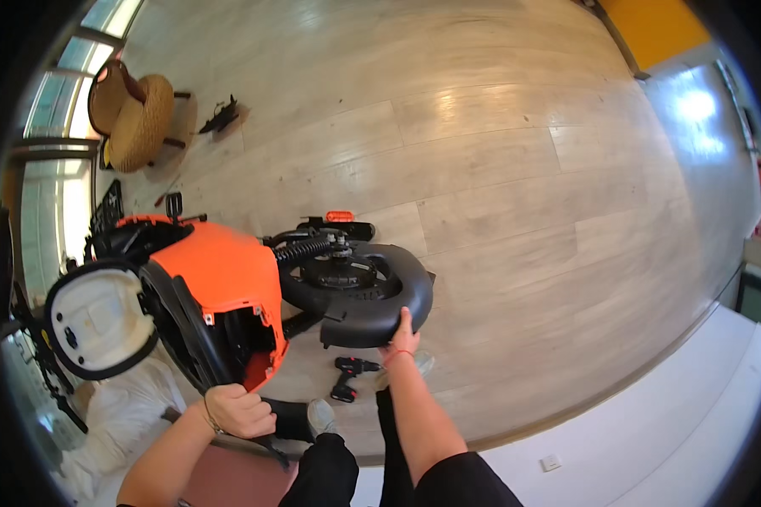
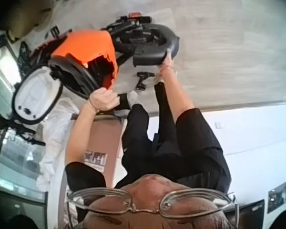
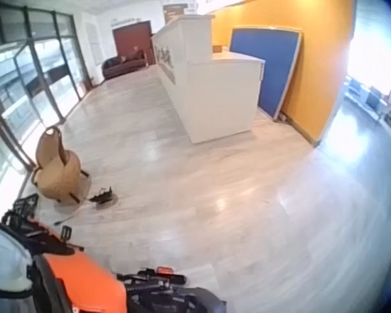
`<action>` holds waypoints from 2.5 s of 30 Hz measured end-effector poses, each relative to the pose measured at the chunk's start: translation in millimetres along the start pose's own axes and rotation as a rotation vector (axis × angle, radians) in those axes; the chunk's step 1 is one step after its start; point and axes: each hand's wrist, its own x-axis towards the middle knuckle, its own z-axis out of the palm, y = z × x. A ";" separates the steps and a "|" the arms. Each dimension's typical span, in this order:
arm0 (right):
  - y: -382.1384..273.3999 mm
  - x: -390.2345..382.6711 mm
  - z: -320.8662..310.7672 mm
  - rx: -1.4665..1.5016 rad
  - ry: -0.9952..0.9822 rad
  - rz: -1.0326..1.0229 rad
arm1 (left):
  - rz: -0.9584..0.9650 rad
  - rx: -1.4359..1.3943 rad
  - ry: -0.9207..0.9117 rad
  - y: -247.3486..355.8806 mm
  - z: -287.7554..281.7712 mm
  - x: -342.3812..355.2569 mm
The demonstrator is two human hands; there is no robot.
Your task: The person is disassembling scooter body panels and inspecting the tail light assembly using a screwdriver and a power drill.
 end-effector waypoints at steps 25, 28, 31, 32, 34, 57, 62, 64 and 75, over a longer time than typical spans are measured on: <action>-53.3 -272.0 -258.4 0.092 -0.446 0.103 | -0.041 0.059 0.122 14.1 19.3 -4.6; -34.0 -296.0 -277.7 0.081 -0.468 0.100 | -0.057 0.098 0.160 20.8 23.1 -2.7; -18.8 -314.9 -301.2 0.058 -0.481 0.091 | -0.130 0.181 0.146 32.6 24.7 2.6; -13.7 -319.9 -309.0 0.050 -0.483 0.091 | -0.202 0.149 0.085 39.5 24.5 1.9; -4.3 -330.6 -323.9 0.033 -0.485 0.081 | -0.382 0.009 0.159 71.6 39.7 1.0; -109.3 -324.4 -334.3 -0.375 -0.674 -0.298 | -1.418 -2.494 0.139 244.6 121.7 16.0; -170.7 -297.0 -283.3 -0.408 -0.954 -0.467 | -1.037 -3.096 0.237 304.9 131.6 19.0; -189.4 -291.0 -266.4 -0.396 -1.063 -0.499 | -0.752 -3.371 0.391 325.1 125.1 33.2; -228.4 -294.5 -247.9 -0.389 -1.462 -0.508 | -1.296 -3.092 0.644 359.3 81.8 114.6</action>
